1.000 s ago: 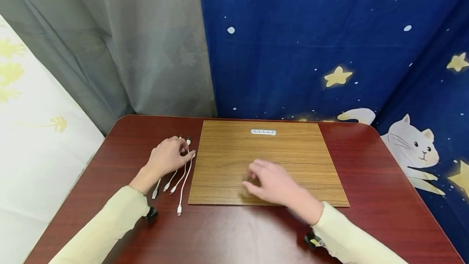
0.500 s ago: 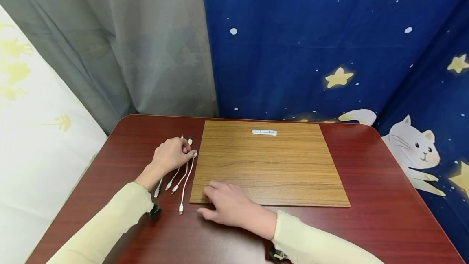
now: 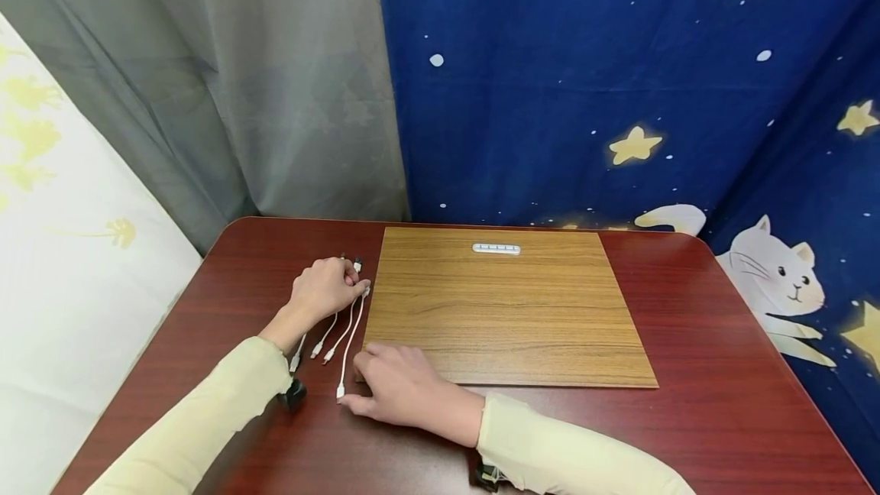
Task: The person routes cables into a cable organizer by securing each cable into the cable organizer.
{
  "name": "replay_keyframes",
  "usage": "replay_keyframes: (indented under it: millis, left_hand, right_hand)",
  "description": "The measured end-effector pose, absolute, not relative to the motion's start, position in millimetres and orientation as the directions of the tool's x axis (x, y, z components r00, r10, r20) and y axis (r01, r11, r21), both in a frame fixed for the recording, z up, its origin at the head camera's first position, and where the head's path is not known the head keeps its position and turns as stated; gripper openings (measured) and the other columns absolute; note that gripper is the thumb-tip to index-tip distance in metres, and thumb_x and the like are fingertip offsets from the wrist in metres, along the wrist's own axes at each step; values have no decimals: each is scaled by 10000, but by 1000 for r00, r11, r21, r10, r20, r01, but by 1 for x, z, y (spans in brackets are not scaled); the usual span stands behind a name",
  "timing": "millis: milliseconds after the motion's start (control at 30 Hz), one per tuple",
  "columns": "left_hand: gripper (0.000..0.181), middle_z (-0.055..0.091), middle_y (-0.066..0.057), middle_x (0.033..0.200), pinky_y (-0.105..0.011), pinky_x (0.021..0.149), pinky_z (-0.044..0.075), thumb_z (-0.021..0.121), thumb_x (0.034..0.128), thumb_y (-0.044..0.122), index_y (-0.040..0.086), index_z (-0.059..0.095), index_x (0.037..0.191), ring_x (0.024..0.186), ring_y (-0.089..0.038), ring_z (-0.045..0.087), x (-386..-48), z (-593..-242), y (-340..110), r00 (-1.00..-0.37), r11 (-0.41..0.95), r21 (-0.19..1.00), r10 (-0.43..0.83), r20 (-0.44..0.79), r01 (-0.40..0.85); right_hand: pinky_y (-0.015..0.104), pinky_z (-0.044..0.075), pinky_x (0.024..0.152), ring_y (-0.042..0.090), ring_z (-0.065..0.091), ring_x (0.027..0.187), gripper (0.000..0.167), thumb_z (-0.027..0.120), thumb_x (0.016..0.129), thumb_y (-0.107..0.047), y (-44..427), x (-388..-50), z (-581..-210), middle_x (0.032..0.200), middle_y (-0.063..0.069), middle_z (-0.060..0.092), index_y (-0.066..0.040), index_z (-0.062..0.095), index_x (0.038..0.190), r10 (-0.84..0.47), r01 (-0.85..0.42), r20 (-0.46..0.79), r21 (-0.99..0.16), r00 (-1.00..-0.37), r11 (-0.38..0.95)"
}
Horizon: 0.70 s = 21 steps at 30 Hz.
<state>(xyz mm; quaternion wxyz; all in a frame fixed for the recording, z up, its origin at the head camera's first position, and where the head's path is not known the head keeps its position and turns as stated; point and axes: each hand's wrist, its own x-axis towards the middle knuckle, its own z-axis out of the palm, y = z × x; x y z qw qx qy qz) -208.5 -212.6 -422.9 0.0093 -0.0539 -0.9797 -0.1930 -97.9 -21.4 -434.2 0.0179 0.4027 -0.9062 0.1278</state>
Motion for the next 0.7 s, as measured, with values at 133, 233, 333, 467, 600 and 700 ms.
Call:
replay_keyframes:
  millis: [133,233,333,467,600,700]
  left_hand:
    - [260,609,24,729,-398,498,444,745,915,381,168,662,792,599,-197,567,-210,-422,-212,-995,922,375,93,22,95]
    - [281,601,17,705,-393,486,440,747,913,387,161,655,774,583,-204,560,-210,-422,-210,-996,925,371,85,18,86]
    - [290,598,18,696,-384,475,438,754,908,392,160,655,767,571,-206,556,-210,-424,-207,-997,926,369,74,14,73]
    - [292,591,16,686,-365,463,425,760,910,376,161,645,748,554,-204,546,-210,-428,-205,-997,924,375,76,2,71]
    - [296,577,12,676,-358,458,411,758,914,351,164,624,728,545,-204,533,-209,-430,-203,-997,924,374,77,6,74]
    - [287,573,9,685,-361,459,413,758,915,335,161,618,736,546,-206,529,-208,-431,-203,-997,926,370,78,17,79]
  right_hand:
    - [280,426,525,58,512,630,376,687,893,-603,-28,-98,-435,789,-109,485,-243,612,814,-732,-741,121,-165,-671,651]
    - [303,467,547,84,588,689,392,676,897,-613,-34,-97,-436,835,-88,551,-222,680,892,-735,-744,117,-117,-668,657]
    - [305,475,545,95,617,724,420,665,898,-627,-39,-96,-436,870,-74,576,-211,701,937,-736,-744,109,-77,-668,664]
    - [292,460,524,88,607,711,443,650,894,-653,-45,-95,-437,877,-73,575,-218,706,951,-742,-747,97,-50,-664,663]
    - [286,451,513,86,595,693,434,658,884,-661,-48,-95,-439,856,-71,574,-229,693,903,-746,-751,89,-45,-660,659]
    - [290,449,512,88,594,691,432,667,872,-669,-50,-95,-441,840,-73,575,-238,677,866,-742,-746,84,-37,-665,665]
